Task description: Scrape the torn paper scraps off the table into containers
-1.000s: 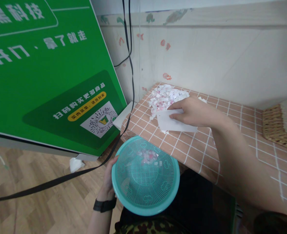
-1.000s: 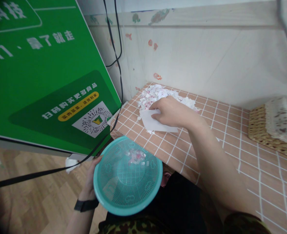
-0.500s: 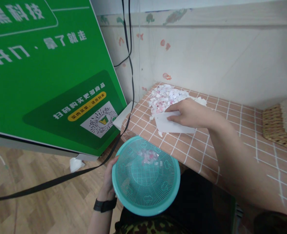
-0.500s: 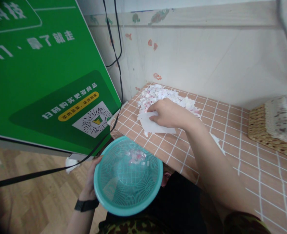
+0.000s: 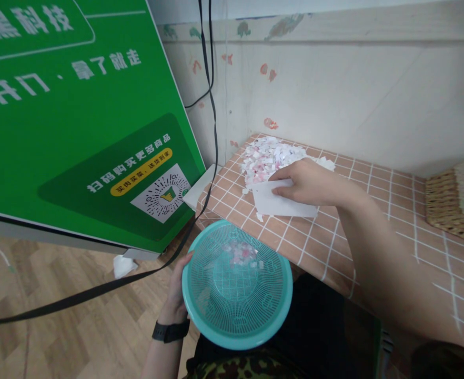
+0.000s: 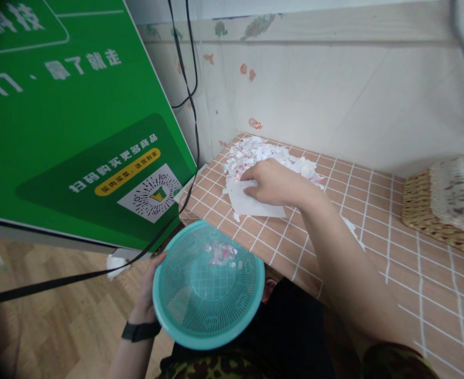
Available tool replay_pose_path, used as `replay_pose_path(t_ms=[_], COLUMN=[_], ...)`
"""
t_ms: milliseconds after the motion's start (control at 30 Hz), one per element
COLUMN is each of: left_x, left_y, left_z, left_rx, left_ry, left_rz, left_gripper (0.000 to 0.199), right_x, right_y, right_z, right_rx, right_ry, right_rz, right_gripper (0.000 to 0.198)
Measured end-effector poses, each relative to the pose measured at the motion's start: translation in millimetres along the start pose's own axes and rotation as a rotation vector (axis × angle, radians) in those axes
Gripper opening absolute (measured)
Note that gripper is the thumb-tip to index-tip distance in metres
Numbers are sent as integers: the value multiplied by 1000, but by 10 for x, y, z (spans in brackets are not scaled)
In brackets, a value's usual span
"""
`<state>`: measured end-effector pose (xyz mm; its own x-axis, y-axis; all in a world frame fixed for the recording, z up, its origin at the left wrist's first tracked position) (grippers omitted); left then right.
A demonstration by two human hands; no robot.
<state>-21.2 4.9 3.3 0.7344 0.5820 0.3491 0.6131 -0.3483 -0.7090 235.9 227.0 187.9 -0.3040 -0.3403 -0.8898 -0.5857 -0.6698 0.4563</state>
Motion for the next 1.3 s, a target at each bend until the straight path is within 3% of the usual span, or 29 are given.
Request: replay_pose_path(t_ms=[400,833,1300], left_x=[-43,-23,-17], left_y=[25,34,28], left_z=[26,11,20], left_rx=[14,-24,-21], left_ry=[21,16,-19], left_rz=[4,-31,-17], left_gripper=[23,25,27], right_x=[93,1,137], right_y=[106,201,274], right_z=[48,-62,-16], right_rx=[-60,-12,-95], right_ry=[18,4,16], right_rz=[51,-173,-92], right_gripper=[27,25,29])
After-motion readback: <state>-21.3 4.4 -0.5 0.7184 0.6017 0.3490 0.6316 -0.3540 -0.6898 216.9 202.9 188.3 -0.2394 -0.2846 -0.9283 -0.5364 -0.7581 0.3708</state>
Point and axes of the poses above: each hand's wrist, its own z-axis towards the middle knuckle, its own x-axis out of the palm, y = z × x, the point moved 2 cm from there along z, towards the middle knuckle, and after that the axes turned 10 degrees about z, right-handed, at the moved point
